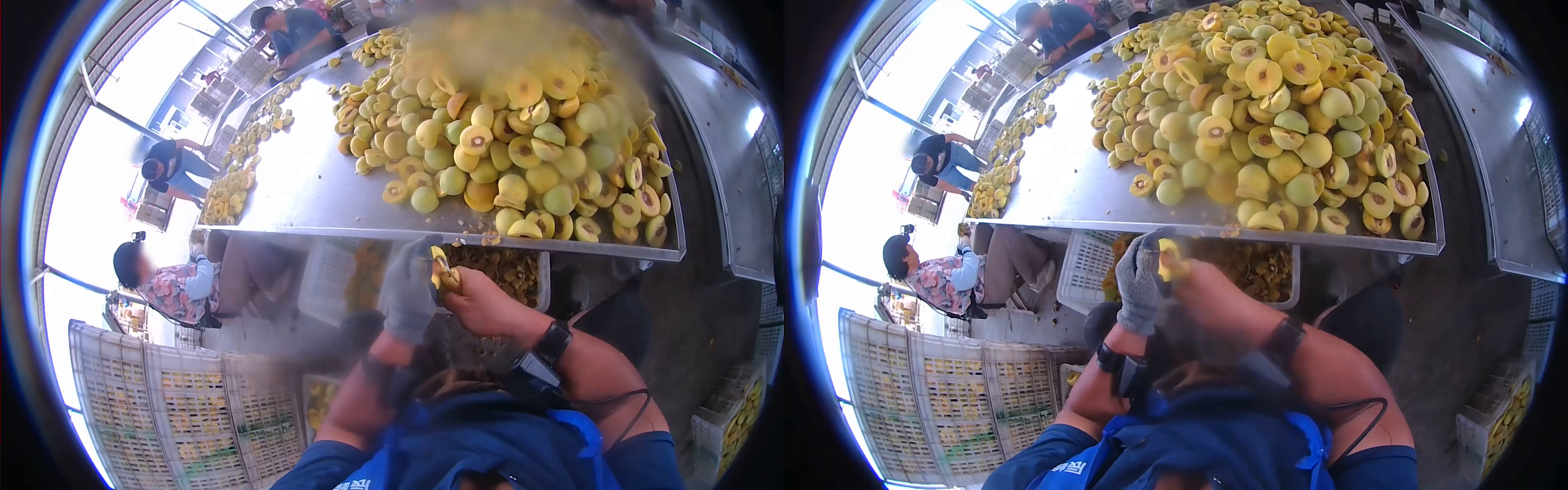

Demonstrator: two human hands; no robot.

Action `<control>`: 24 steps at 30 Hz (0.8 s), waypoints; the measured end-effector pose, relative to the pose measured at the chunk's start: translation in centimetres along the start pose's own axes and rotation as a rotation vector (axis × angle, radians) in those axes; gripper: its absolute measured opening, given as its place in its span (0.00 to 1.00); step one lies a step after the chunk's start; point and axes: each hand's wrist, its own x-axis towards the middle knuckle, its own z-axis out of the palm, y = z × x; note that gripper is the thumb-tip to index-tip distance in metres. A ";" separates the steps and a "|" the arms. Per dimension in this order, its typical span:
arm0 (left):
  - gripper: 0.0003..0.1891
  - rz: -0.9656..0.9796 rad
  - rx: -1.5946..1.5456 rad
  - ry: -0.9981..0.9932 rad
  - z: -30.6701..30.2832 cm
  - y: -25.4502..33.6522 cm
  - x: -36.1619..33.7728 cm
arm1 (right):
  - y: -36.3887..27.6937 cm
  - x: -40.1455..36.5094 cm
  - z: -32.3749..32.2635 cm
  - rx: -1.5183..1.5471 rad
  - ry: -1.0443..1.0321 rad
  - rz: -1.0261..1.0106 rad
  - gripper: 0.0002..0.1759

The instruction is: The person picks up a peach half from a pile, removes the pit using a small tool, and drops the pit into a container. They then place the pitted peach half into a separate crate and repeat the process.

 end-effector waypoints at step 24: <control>0.13 0.090 -0.048 0.060 2.2 -2.3 -0.1 | 1.3 -0.3 0.8 0.296 -0.122 0.098 0.06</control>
